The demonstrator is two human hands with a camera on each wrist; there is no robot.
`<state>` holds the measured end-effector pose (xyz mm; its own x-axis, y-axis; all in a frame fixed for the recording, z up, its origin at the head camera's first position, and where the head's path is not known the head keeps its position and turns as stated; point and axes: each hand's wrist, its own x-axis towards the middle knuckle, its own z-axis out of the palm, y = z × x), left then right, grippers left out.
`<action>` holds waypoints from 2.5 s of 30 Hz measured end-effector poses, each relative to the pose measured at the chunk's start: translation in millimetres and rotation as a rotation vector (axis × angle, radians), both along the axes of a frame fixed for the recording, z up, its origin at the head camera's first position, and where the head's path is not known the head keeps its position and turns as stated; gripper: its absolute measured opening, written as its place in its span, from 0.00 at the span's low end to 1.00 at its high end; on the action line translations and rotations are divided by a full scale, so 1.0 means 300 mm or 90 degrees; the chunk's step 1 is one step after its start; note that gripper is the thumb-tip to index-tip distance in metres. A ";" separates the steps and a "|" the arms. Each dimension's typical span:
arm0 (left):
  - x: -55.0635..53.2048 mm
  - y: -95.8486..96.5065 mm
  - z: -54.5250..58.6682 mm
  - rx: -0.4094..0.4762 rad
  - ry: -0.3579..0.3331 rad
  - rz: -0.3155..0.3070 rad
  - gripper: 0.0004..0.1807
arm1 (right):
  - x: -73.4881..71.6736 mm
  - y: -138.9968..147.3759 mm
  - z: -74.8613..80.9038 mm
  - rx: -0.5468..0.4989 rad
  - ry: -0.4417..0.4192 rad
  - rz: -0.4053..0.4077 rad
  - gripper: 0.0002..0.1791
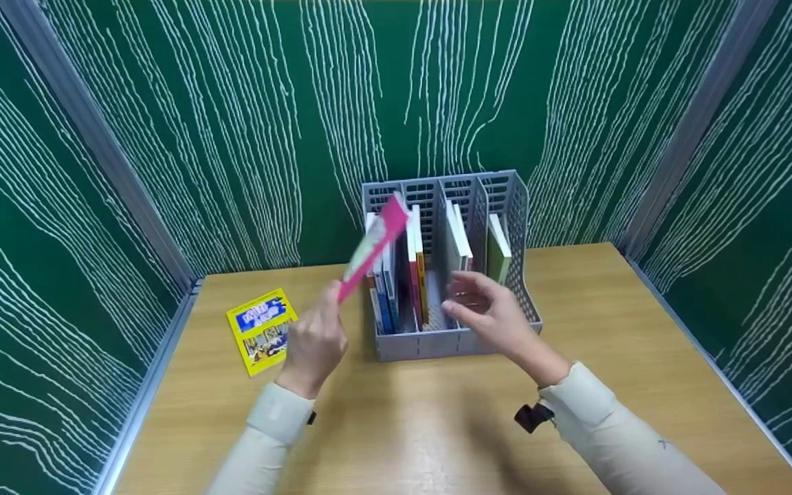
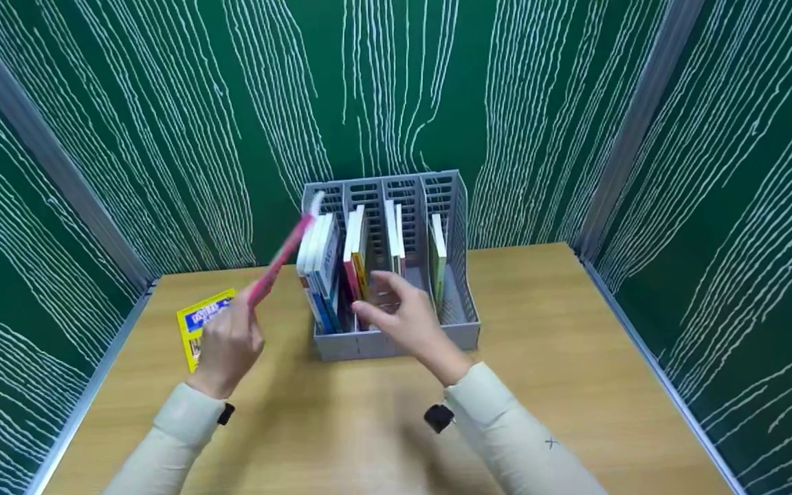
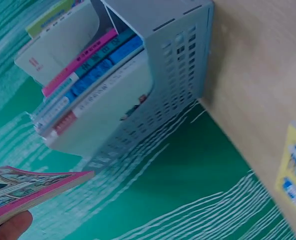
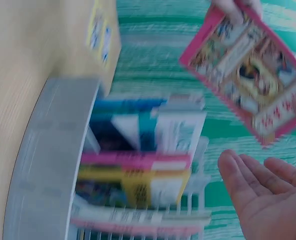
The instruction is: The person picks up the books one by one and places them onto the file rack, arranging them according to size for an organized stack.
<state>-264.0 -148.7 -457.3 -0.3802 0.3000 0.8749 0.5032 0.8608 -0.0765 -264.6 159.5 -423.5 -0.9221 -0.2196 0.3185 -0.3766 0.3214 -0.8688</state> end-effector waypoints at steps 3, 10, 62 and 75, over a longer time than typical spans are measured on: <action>0.007 0.029 0.007 -0.073 0.055 -0.010 0.23 | 0.016 -0.035 0.023 -0.080 -0.052 0.064 0.38; 0.019 0.093 0.015 -0.204 0.147 -0.011 0.17 | 0.045 -0.081 0.047 -0.312 -0.158 0.149 0.46; -0.125 0.265 -0.253 -0.225 -0.478 0.136 0.09 | 0.092 0.317 0.060 -0.080 0.071 -0.324 0.32; -0.139 0.258 -0.324 -0.196 -0.516 0.149 0.10 | -0.003 0.316 -0.003 -0.002 0.072 -0.286 0.32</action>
